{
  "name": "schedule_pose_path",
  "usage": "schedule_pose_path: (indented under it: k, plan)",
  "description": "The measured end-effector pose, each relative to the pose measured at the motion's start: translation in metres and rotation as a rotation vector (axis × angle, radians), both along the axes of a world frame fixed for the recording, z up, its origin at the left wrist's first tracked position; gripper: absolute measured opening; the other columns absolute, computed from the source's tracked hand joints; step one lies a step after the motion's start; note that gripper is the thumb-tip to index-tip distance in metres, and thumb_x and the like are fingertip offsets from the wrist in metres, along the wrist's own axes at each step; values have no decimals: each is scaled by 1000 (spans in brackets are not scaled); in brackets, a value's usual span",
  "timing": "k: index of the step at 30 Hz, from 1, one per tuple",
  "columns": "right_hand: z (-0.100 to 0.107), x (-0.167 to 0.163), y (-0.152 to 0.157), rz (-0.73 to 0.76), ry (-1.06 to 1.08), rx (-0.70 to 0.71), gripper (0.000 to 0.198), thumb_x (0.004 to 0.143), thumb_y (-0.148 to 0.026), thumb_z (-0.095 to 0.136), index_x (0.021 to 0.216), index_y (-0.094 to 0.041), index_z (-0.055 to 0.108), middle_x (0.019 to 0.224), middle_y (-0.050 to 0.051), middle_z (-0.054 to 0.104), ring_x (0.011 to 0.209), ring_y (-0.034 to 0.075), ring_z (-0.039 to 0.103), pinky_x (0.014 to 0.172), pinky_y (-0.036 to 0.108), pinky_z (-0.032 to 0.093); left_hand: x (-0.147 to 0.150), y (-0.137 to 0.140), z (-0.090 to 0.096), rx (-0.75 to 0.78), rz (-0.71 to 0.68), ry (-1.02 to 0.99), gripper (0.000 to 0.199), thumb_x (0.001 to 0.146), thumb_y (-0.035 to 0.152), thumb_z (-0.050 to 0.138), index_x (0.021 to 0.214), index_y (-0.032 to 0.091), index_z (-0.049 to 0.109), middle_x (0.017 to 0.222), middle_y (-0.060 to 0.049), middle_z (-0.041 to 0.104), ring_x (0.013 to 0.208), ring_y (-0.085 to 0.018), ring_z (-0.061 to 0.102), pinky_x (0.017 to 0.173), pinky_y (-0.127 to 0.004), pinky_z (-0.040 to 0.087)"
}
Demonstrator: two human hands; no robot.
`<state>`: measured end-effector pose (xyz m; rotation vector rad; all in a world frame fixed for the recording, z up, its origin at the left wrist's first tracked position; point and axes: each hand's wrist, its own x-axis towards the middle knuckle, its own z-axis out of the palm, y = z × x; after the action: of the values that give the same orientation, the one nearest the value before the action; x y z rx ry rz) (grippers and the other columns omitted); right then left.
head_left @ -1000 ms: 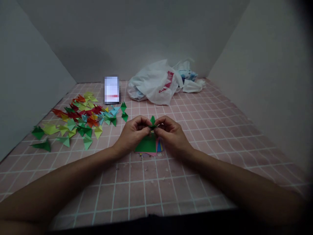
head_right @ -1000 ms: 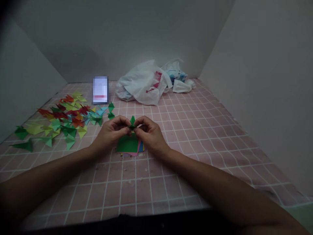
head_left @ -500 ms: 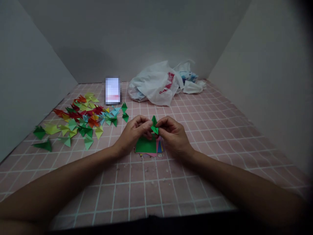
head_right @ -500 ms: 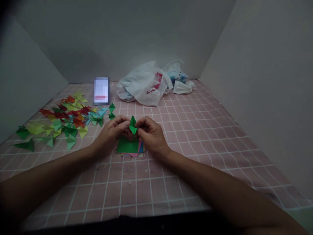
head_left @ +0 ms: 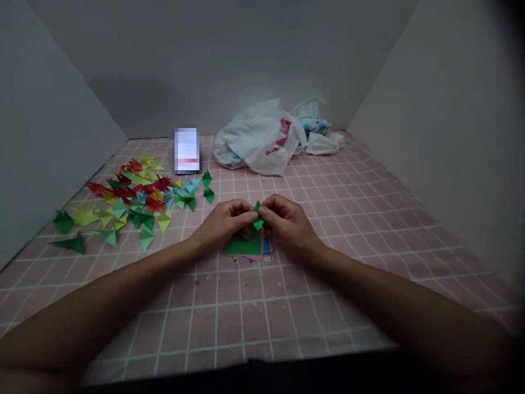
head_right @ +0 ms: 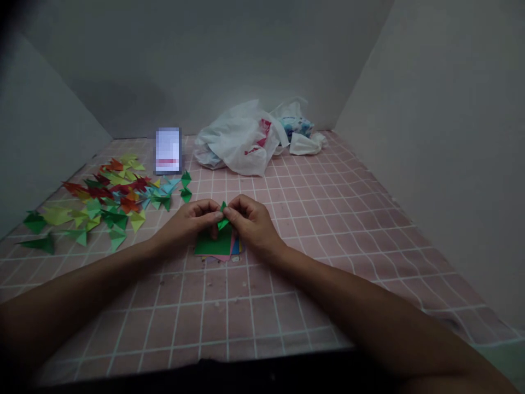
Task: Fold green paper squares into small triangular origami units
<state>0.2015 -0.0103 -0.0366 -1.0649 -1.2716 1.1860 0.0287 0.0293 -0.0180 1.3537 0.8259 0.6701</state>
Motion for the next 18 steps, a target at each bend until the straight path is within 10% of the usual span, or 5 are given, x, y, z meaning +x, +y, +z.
schedule_pose_path:
  k: [18]
  plan:
    - [3, 2, 0, -38, -57, 82, 21, 86, -32, 70, 73, -21, 58, 67, -4, 53, 62, 12, 46, 59, 29, 37, 1, -3, -2, -24, -64, 43, 19, 85, 35, 71, 82, 16, 67, 71, -1, 67, 58, -11, 60, 57, -24, 48]
